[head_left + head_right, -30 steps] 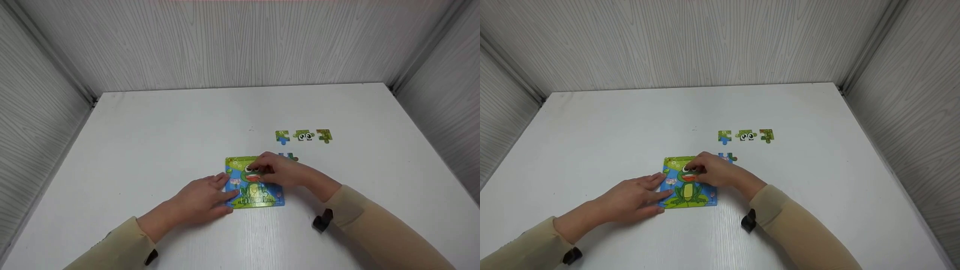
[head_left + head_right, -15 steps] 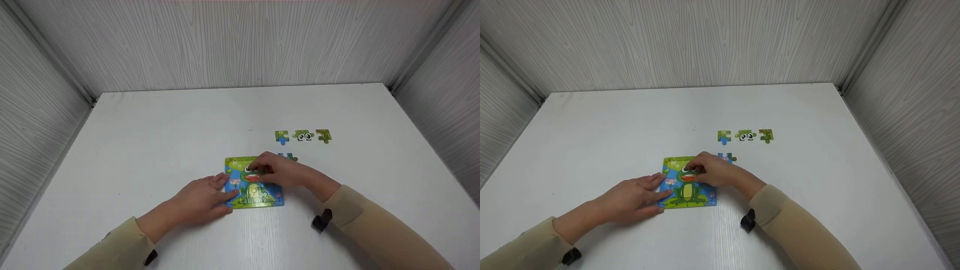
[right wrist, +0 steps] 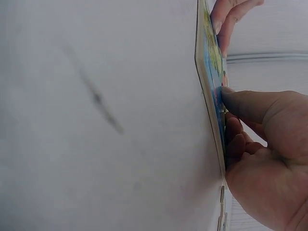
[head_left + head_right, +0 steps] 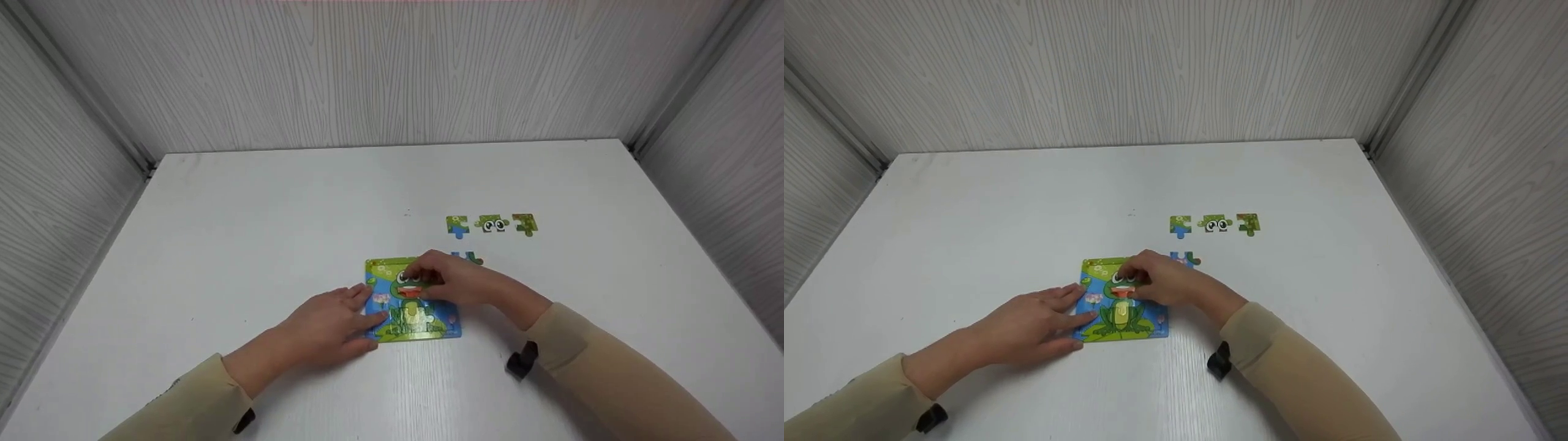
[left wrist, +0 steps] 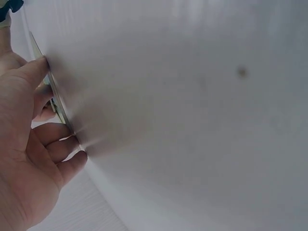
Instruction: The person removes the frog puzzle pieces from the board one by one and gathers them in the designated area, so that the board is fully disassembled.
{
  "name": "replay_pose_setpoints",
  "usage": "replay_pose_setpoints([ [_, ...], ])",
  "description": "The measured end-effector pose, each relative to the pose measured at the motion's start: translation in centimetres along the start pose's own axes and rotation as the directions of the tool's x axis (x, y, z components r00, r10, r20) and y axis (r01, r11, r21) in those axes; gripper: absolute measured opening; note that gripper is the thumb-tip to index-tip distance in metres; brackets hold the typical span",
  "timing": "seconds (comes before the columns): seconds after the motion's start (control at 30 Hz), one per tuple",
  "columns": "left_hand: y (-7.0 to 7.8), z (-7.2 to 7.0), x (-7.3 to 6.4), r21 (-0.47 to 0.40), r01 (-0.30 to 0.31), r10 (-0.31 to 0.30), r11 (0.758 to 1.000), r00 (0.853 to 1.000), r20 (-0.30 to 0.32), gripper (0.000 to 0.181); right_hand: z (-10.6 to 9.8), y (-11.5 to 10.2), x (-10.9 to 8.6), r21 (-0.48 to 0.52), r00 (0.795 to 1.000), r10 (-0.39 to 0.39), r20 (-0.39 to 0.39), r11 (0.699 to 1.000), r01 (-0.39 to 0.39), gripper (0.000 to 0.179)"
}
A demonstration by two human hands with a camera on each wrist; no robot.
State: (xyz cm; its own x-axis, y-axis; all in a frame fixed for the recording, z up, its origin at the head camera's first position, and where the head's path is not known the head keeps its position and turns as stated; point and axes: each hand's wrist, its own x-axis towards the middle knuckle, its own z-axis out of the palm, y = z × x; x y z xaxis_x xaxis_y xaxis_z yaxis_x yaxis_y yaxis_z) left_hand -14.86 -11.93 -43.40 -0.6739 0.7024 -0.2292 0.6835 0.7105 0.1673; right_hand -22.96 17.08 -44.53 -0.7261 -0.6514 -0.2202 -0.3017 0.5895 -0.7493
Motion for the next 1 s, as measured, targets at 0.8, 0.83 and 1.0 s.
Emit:
replay_pose_setpoints([
  [0.8, 1.3, -0.4, 1.1, -0.042, -0.059, 0.058, 0.997, 0.998, -0.012, 0.061, -0.3, 0.3, 0.0, 0.020, 0.999, -0.031, 0.033, 0.999, 0.031, 0.036],
  [0.83, 1.4, -0.3, 1.2, -0.056, -0.051, 0.051, 0.997, 0.999, -0.005, 0.062, -0.3, 0.3, 0.0, 0.020, 0.999, -0.033, 0.033, 0.999, 0.032, 0.036],
  [1.0, 1.6, -0.1, 1.3, -0.092, -0.034, 0.035, 0.995, 0.999, 0.010, 0.063, -0.3, 0.1, -0.1, 0.019, 0.999, -0.036, 0.032, 0.999, 0.035, 0.035],
])
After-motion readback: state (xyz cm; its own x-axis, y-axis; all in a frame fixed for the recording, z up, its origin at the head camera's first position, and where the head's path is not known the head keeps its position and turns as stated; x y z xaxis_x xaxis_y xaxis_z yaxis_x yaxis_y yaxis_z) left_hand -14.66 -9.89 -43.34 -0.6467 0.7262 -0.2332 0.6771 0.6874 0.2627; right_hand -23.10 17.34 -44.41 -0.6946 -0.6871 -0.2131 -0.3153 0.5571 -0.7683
